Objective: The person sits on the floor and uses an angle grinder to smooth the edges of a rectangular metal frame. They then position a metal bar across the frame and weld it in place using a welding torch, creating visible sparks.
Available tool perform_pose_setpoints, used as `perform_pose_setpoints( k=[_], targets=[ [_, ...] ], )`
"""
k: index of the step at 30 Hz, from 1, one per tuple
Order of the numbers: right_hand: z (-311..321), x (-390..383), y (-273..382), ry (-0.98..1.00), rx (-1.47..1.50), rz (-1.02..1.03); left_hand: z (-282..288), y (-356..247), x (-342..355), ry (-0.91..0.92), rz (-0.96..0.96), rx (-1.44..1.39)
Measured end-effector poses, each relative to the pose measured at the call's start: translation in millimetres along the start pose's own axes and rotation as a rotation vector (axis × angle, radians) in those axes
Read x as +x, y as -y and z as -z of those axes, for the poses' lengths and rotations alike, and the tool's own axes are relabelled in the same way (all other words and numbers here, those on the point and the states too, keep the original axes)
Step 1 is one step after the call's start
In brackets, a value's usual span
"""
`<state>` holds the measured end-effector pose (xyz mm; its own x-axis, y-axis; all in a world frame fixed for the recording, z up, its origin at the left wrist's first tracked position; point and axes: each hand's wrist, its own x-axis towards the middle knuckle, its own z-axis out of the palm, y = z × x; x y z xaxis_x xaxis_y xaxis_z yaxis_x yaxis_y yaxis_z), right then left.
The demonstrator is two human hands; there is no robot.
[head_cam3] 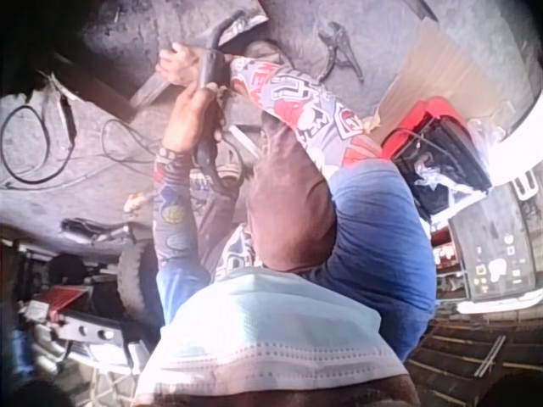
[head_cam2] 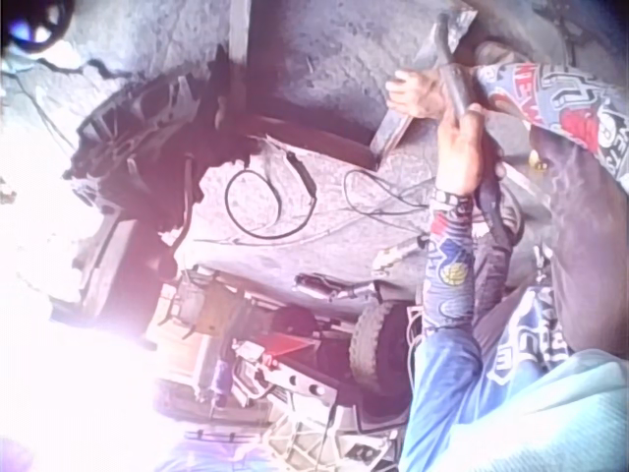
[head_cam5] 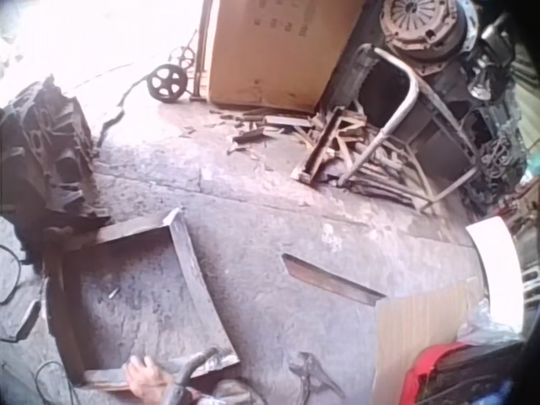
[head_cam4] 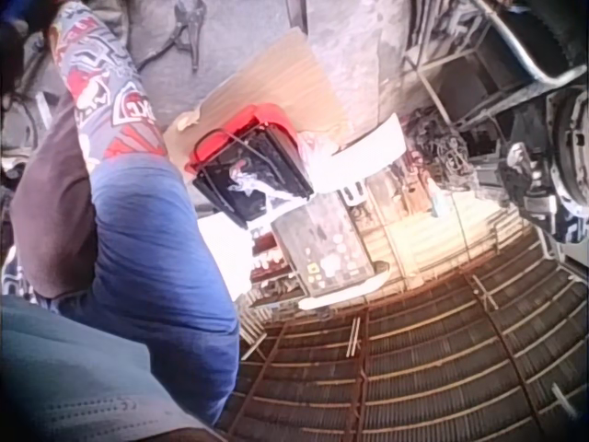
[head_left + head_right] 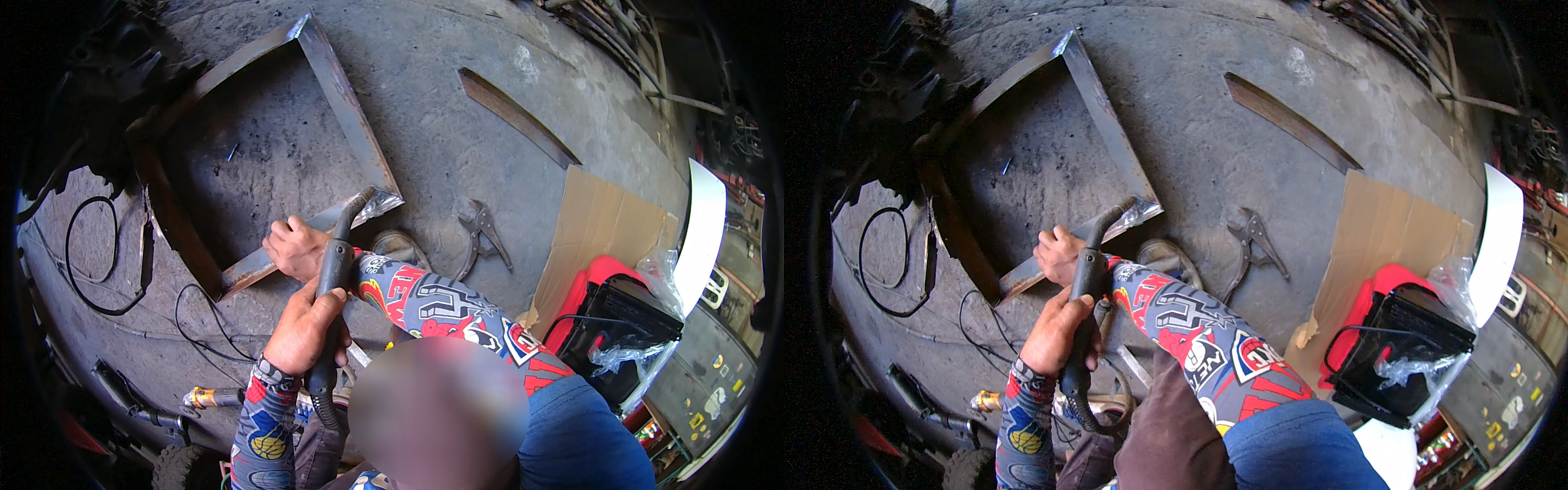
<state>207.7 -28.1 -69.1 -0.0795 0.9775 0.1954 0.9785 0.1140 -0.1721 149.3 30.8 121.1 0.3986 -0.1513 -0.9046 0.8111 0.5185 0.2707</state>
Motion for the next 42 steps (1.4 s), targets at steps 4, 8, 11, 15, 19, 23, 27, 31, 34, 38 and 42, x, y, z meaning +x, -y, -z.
perform_pose_setpoints(
  k=[4, 8, 11, 15, 19, 23, 27, 31, 34, 38, 42],
  targets=[
    [-3, 1, 2, -0.001, 0.063, -0.03, -2, 2, 1, -0.008, -0.018, -0.005],
    [-5, 0, 1, 0.004, 0.035, -0.008, -1, 5, 3, -0.013, -0.042, -0.004],
    [-6, 1, 3, -0.035, 0.058, -0.049, 1, 7, 3, -0.005, -0.026, 0.004],
    [-7, 1, 4, -0.014, 0.073, -0.044, 1, 8, 3, 0.003, -0.047, 0.001],
    [-7, 0, 3, 0.0, 0.057, -0.035, 2, 8, 3, -0.004, -0.043, 0.013],
    [-4, 1, 2, -0.021, 0.046, -0.046, 2, 8, 4, -0.001, -0.053, 0.004],
    [0, -1, 0, 0.021, 0.029, -0.032, 2, 9, 5, -0.009, -0.02, -0.004],
    [0, 1, 0, 0.032, 0.067, -0.031, -1, 11, 5, -0.037, -0.082, -0.05],
    [-2, 1, 0, 0.035, 0.095, -0.032, 1, 10, 5, -0.017, -0.063, -0.031],
    [-5, -2, 1, -0.023, 0.029, -0.015, 4, 8, 3, 0.008, -0.045, -0.009],
    [-6, 1, 2, -0.085, 0.042, -0.041, 4, 11, 3, 0.004, -0.043, -0.016]
  ],
)
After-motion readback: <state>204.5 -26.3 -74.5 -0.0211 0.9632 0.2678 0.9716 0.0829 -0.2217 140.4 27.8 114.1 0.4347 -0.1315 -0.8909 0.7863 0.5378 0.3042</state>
